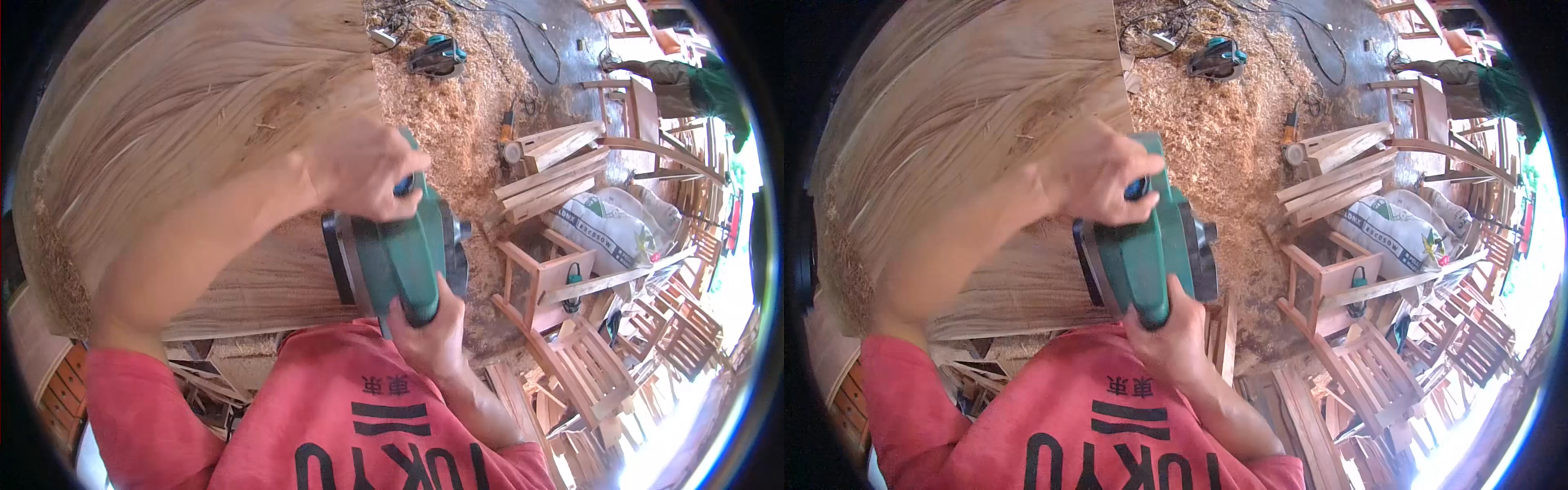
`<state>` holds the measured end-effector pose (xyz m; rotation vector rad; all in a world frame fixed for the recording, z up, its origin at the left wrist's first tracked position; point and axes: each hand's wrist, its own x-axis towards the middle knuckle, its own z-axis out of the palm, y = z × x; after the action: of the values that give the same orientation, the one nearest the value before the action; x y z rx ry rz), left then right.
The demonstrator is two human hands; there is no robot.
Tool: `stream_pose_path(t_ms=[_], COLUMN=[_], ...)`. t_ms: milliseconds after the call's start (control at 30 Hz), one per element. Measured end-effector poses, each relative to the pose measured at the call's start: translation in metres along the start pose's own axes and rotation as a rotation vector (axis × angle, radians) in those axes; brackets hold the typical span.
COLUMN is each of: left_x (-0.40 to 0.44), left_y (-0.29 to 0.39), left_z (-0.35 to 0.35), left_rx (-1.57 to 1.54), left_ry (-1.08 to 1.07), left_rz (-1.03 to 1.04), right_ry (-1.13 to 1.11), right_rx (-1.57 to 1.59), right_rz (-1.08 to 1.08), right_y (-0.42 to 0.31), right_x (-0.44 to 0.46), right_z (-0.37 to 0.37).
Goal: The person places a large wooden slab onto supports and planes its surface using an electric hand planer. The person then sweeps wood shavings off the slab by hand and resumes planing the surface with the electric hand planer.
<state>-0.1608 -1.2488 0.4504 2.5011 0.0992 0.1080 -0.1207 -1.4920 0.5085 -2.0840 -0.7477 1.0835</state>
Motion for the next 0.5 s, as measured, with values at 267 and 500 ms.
stream_pose_path(t_ms=[267,500], left_x=[0.026,-0.028], left_y=[-0.038,0.078], left_z=[-0.03,0.065], left_rx=[0.273,-0.032], left_ry=[0.18,0.048], left_rz=[-0.227,-0.003], right_ry=[0.048,-0.096], right_rx=[0.171,-0.081], right_rz=[-0.079,0.149], right_y=[-0.041,0.047], right_x=[0.063,-0.085], right_z=[0.003,-0.037])
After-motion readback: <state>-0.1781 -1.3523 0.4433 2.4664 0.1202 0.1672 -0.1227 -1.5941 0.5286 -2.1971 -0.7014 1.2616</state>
